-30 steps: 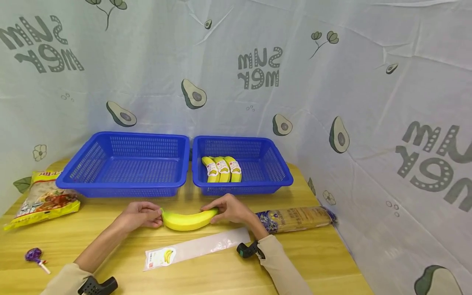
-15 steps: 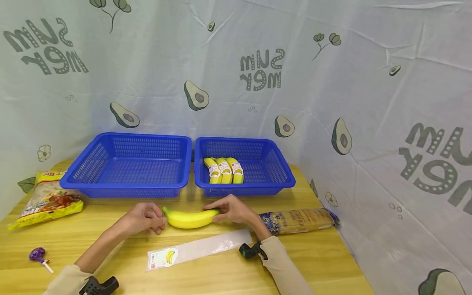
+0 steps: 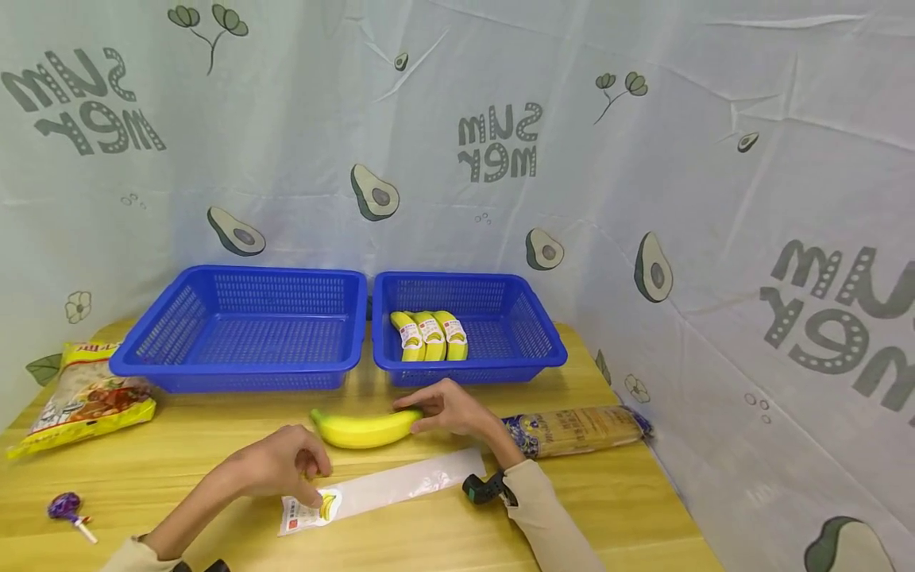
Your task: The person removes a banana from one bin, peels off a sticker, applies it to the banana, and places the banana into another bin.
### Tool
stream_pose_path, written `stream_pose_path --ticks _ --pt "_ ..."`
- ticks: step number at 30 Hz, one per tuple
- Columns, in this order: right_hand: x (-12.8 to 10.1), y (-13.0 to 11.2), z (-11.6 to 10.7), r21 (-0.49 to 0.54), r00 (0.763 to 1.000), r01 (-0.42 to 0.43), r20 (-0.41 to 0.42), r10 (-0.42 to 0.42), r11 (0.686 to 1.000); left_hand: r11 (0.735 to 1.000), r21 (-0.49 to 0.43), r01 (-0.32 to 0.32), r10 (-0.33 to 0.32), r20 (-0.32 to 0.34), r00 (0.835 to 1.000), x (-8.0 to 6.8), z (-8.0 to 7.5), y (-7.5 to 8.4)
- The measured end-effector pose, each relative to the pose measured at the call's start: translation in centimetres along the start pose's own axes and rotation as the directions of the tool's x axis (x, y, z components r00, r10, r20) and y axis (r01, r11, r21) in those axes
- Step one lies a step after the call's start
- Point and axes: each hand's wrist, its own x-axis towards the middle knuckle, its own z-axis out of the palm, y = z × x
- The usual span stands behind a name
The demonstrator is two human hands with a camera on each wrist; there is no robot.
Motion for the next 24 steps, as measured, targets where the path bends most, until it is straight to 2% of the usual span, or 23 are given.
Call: stream_pose_path --ticks 3,5,10,13,17,20,24 --pt "-0.2 0.0 -0.1 0.012 1.000 0.012 0.003 -0.012 1.000 0.993 0.119 0.018 -0.013 -0.039 0.999 -0.2 1.3 0.6" --pt "-0.2 -0.1 -0.2 0.041 1.000 0.022 0.009 -0.022 0.999 0.982 0.187 0.005 0.006 -0.058 0.998 -0.3 2.1 0.9" --pt "0.1 -0.5 -0.2 0.084 0.998 0.052 0.023 -0.054 0.995 0.967 0.254 -0.027 0.051 -0.087 0.995 -0.4 3.0 1.2" --pt "0.3 -0.8 -0.1 0.091 0.997 0.064 0.029 -0.067 0.994 0.969 0.247 -0.024 0.046 -0.084 0.995 -0.5 3.2 1.3" --pt "0.4 -1.3 0.0 0.079 0.996 0.078 0.028 -0.080 0.994 0.975 0.219 -0.038 0.048 -0.040 0.998 -0.4 3.4 1.6" --pt "0.3 -2.0 0.1 0.028 0.996 0.087 0.025 -0.088 0.996 0.984 0.156 -0.081 0.078 0.020 0.997 -0.2 3.5 1.7" --pt "0.3 -3.9 0.6 -0.044 0.993 0.109 0.047 -0.107 0.993 0.984 0.049 -0.169 0.165 0.088 0.982 0.1 3.2 1.7"
